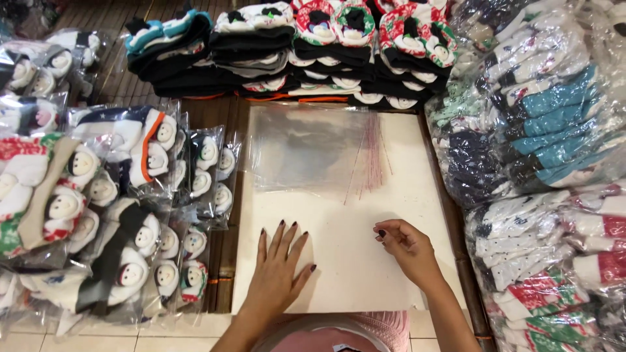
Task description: Packaging knitted hats into individual plastic bags and stacking them
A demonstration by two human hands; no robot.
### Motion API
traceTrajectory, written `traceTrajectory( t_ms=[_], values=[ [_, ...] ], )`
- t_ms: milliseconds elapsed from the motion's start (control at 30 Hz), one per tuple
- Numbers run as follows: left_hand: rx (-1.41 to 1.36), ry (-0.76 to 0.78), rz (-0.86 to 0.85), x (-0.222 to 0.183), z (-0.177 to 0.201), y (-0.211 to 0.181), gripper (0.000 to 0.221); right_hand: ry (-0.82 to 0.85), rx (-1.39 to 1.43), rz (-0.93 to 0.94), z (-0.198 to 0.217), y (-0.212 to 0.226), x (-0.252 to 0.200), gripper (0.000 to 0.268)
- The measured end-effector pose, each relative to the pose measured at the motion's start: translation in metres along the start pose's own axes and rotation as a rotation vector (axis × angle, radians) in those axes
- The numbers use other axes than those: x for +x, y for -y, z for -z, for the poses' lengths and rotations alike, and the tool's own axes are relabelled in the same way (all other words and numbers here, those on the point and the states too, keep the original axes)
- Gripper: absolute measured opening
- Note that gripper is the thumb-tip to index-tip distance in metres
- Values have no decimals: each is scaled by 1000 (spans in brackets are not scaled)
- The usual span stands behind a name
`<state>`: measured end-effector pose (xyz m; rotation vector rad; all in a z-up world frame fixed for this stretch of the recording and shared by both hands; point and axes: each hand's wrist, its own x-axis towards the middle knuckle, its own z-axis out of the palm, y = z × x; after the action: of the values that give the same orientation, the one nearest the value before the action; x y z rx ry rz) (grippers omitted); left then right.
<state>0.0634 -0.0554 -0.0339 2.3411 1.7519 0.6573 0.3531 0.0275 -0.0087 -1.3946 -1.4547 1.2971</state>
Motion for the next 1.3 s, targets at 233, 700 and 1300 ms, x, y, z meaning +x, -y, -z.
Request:
traceTrajectory(
  t_ms=[233,700,1300],
  values=[
    [-13,-29,25,2,5,-3,63,53,-69,132,-17,42,31,20],
    [-64,-46,-24,-7,-44,27,67,-389,-849,859,49,141,212,61],
    [168,-352,180,-15,-227,97,23,-353,-982,711,91,114,326,46]
  ],
)
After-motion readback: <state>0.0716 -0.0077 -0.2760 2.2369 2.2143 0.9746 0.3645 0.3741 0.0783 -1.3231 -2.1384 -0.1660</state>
